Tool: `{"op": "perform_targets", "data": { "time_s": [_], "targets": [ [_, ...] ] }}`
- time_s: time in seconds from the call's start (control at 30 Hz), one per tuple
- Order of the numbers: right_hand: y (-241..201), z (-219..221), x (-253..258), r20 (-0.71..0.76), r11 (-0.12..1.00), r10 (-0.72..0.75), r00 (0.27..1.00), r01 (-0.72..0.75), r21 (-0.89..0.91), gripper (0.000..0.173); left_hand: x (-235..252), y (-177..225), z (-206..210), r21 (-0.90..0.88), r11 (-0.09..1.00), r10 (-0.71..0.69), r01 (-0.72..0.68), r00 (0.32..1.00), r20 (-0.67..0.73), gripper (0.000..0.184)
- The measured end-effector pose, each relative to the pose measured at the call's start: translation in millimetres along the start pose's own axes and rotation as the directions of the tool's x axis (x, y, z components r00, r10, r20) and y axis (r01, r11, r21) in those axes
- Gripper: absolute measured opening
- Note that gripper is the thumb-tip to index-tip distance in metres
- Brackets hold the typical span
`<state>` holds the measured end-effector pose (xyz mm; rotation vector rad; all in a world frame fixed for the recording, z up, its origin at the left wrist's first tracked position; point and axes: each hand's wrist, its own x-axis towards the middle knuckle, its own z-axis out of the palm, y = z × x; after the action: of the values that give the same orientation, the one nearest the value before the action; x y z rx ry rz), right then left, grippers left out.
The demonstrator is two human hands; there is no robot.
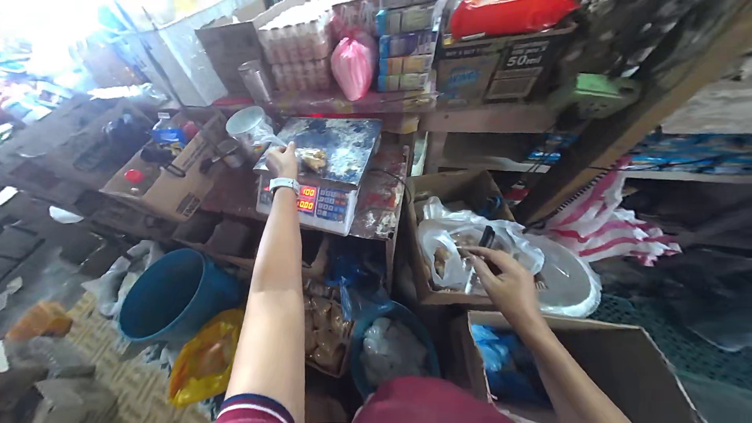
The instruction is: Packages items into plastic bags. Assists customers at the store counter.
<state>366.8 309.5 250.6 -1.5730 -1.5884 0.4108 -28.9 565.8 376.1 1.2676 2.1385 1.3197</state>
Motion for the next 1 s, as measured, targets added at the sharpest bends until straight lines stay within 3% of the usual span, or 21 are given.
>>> {"op": "perform_targets", "data": {
  "time_s": [0.1, 0.17, 0.27, 0.33, 0.43, 0.5, 0.67, 0.87, 1.0],
  "targets": [
    [14, -12, -25, -0.048, 0.999, 0.01, 0.999, -0.012, -0.034, 0.03, -14, 18, -17, 0.22, 0.974, -0.012, 0.057, 0.98, -0.197, 0.077],
    [20, -17, -36, -0.071, 0.999, 0.012, 0.997, -0.015, -0.032, 0.031, -11, 21, -27, 0.261, 0.965, 0.048, 0.035, 0.951, -0.306, 0.077],
    [24, -21, -49, -0.044, 0.999, 0.048, 0.998, -0.049, -0.002, 0.041, -5, 21, -41, 0.307, 0.951, 0.137, -0.036, 0.94, -0.314, 0.069],
    [23, -20, -53, -0.021, 0.999, 0.051, 0.998, -0.051, -0.01, 0.044, -1, 21, -48, 0.371, 0.917, 0.245, -0.145, 0.94, -0.238, 0.056],
    [24, -15, -59, -0.045, 0.998, 0.006, 0.999, -0.009, -0.067, 0.037, 7, 17, -54, 0.435, 0.827, 0.383, -0.357, 0.923, 0.029, 0.041],
    [25, -15, -63, -0.059, 0.995, -0.027, 0.998, 0.021, -0.095, 0.034, 12, 14, -52, 0.433, 0.786, 0.408, -0.442, 0.896, 0.175, 0.039],
    [19, -23, -75, -0.1, 0.989, -0.07, 0.993, 0.055, -0.14, 0.032, 17, 16, -42, 0.452, 0.722, 0.377, -0.524, 0.846, 0.378, 0.045],
    [16, -40, -88, -0.181, 0.984, -0.089, 0.979, 0.059, -0.166, 0.03, 20, 15, -33, 0.542, 0.635, 0.309, -0.551, 0.824, 0.475, 0.045],
    [17, -45, -93, -0.23, 0.984, -0.078, 0.97, 0.038, -0.173, 0.029, 23, 15, -28, 0.619, 0.557, 0.302, -0.554, 0.829, 0.47, 0.022]
  ]
}}
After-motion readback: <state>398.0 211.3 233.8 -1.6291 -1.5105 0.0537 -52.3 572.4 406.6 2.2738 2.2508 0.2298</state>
